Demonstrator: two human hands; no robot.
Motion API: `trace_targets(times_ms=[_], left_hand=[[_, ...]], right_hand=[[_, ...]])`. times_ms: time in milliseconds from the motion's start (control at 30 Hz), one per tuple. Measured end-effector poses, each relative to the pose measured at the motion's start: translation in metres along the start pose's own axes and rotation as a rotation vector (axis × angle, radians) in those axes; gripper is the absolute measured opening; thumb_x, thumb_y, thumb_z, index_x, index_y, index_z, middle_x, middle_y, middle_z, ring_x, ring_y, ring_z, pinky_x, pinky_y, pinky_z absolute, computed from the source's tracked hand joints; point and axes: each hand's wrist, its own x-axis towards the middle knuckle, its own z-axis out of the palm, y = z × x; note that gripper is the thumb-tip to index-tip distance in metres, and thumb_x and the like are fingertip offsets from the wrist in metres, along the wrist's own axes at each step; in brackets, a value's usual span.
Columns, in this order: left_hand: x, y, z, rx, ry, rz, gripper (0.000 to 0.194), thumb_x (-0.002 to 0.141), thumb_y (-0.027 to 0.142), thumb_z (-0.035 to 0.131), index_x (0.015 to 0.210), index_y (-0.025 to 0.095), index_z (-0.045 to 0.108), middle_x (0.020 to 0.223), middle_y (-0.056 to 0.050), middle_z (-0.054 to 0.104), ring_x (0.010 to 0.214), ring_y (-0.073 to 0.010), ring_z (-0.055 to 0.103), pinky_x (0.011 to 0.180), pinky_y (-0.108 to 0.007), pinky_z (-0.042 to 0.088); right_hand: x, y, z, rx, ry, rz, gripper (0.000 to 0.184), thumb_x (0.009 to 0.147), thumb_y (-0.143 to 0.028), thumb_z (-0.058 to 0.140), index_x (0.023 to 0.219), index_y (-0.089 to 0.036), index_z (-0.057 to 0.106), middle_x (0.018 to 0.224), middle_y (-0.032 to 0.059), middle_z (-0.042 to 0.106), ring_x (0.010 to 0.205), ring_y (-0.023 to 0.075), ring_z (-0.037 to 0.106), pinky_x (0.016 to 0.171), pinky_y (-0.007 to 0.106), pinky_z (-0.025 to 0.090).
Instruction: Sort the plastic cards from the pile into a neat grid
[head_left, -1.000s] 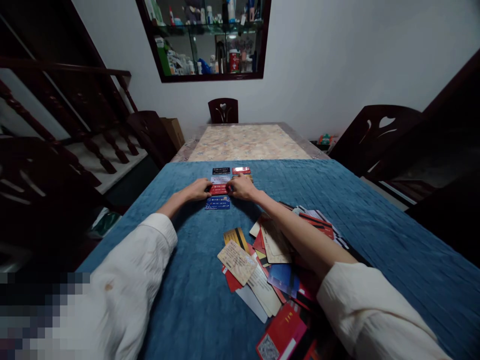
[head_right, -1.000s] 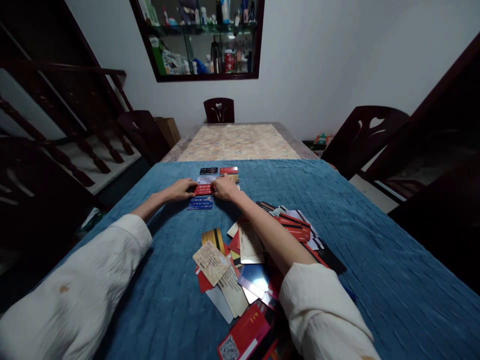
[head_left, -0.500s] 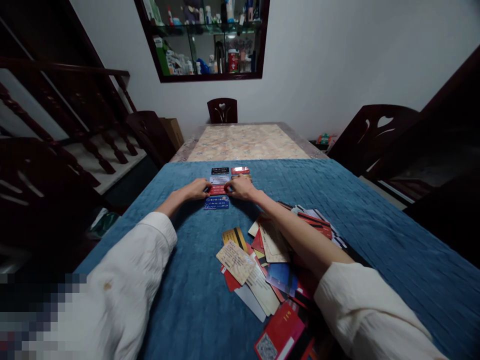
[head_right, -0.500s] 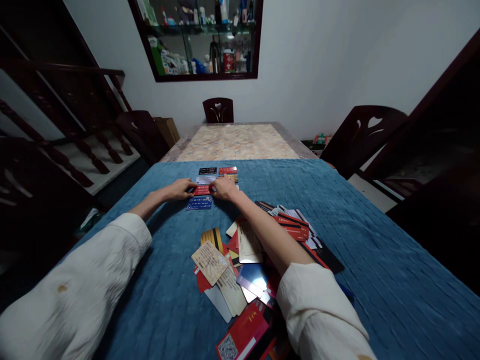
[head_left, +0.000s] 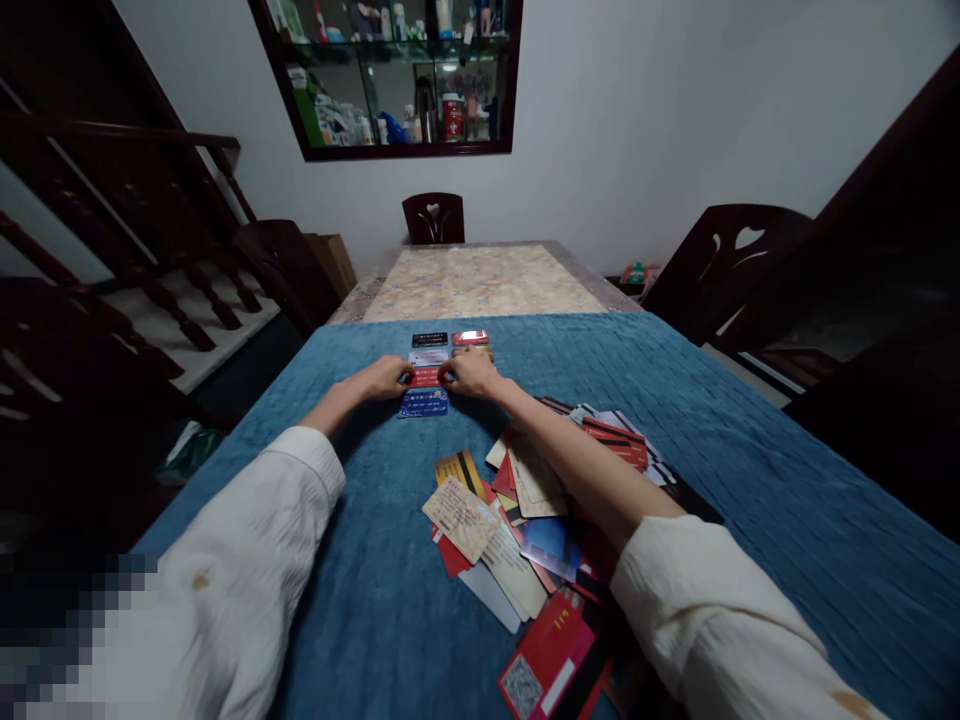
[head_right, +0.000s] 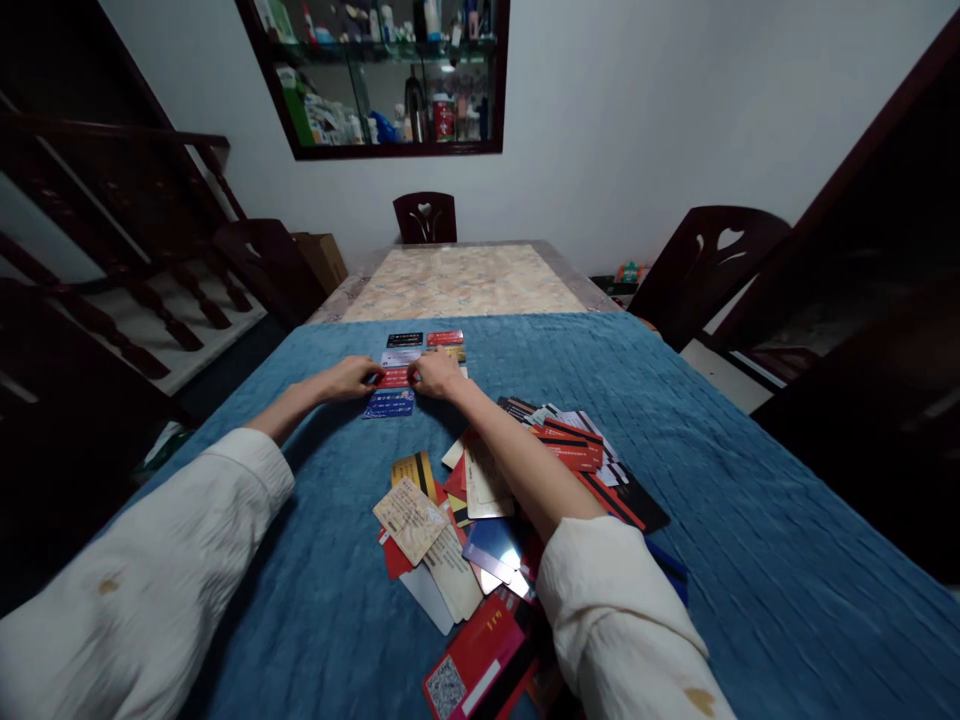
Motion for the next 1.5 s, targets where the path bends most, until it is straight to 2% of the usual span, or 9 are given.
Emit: trace_targets(times_ms=[233, 400, 533, 667, 800, 967, 1200, 1500], left_hand=[[0.002, 0.001, -0.003, -0.007, -0.030, -0.034, 0.032, 0.071, 0.017, 0.055, 0.097, 0.016, 0.074, 0.096, -0.009, 0.075, 0.089, -0.0248, 0.067, 0.079, -0.028, 0.049], [0.002, 0.005, -0.004, 0.012, -0.033, -0.060, 0.035, 0.070, 0.014, 0.052, 0.098, 0.017, 0.073, 0.095, -0.008, 0.076, 0.086, -0.0221, 0.067, 0.076, -0.026, 0.048], [-0.001, 0.007, -0.004, 0.017, -0.009, -0.084, 0.033, 0.070, 0.013, 0.052, 0.094, 0.016, 0.074, 0.092, -0.008, 0.076, 0.084, -0.0223, 0.067, 0.075, -0.026, 0.049], [-0.006, 0.010, -0.005, 0.012, 0.120, -0.083, 0.028, 0.073, 0.017, 0.054, 0.091, 0.014, 0.074, 0.094, -0.011, 0.074, 0.085, -0.0240, 0.066, 0.076, -0.028, 0.049], [-0.013, 0.019, -0.008, -0.024, 0.243, -0.006, 0.023, 0.079, 0.024, 0.052, 0.079, 0.014, 0.073, 0.087, -0.010, 0.071, 0.077, -0.0208, 0.063, 0.074, -0.028, 0.049], [-0.021, 0.044, -0.012, -0.068, 0.337, 0.104, 0.025, 0.081, 0.022, 0.048, 0.073, 0.014, 0.070, 0.082, -0.008, 0.067, 0.072, -0.0178, 0.059, 0.071, -0.027, 0.048], [-0.030, 0.089, -0.014, -0.137, 0.381, 0.191, 0.023, 0.082, 0.016, 0.047, 0.079, 0.014, 0.071, 0.088, -0.009, 0.066, 0.081, -0.0194, 0.060, 0.075, -0.029, 0.048], [-0.046, 0.148, -0.016, -0.201, 0.400, 0.302, 0.023, 0.086, 0.012, 0.048, 0.082, 0.014, 0.071, 0.095, -0.011, 0.067, 0.090, -0.0212, 0.063, 0.083, -0.033, 0.051]], right_hand=[[-0.003, -0.003, -0.003, -0.024, -0.017, -0.014, 0.033, 0.089, -0.033, 0.055, 0.117, -0.027, 0.073, 0.128, 0.0122, 0.066, 0.120, 0.0338, 0.052, 0.091, 0.041, 0.043], [-0.006, 0.000, -0.005, -0.033, -0.026, -0.023, 0.038, 0.088, -0.030, 0.056, 0.123, -0.027, 0.069, 0.132, 0.0113, 0.063, 0.124, 0.0348, 0.048, 0.093, 0.044, 0.043], [-0.014, 0.005, -0.015, -0.024, -0.003, -0.035, 0.044, 0.089, -0.028, 0.054, 0.133, -0.028, 0.062, 0.136, 0.0095, 0.062, 0.125, 0.0343, 0.045, 0.094, 0.046, 0.043], [-0.028, 0.011, -0.030, -0.027, 0.029, -0.061, 0.038, 0.090, -0.025, 0.055, 0.126, -0.027, 0.066, 0.134, 0.0095, 0.063, 0.123, 0.0330, 0.044, 0.092, 0.044, 0.040], [-0.047, 0.019, -0.040, -0.014, 0.087, -0.064, 0.028, 0.090, -0.023, 0.056, 0.114, -0.025, 0.071, 0.122, 0.0086, 0.068, 0.118, 0.0311, 0.046, 0.087, 0.040, 0.037], [-0.079, 0.030, -0.049, 0.005, 0.167, -0.056, 0.022, 0.090, -0.020, 0.054, 0.101, -0.022, 0.073, 0.111, 0.0082, 0.071, 0.111, 0.0281, 0.047, 0.078, 0.036, 0.031], [-0.129, 0.046, -0.059, -0.007, 0.226, -0.046, 0.022, 0.090, -0.017, 0.054, 0.096, -0.020, 0.075, 0.099, 0.0102, 0.071, 0.105, 0.0266, 0.047, 0.076, 0.036, 0.028], [-0.183, 0.064, -0.050, 0.021, 0.330, -0.041, 0.017, 0.091, -0.021, 0.057, 0.090, -0.020, 0.074, 0.091, 0.0085, 0.071, 0.102, 0.0253, 0.048, 0.077, 0.036, 0.027]])
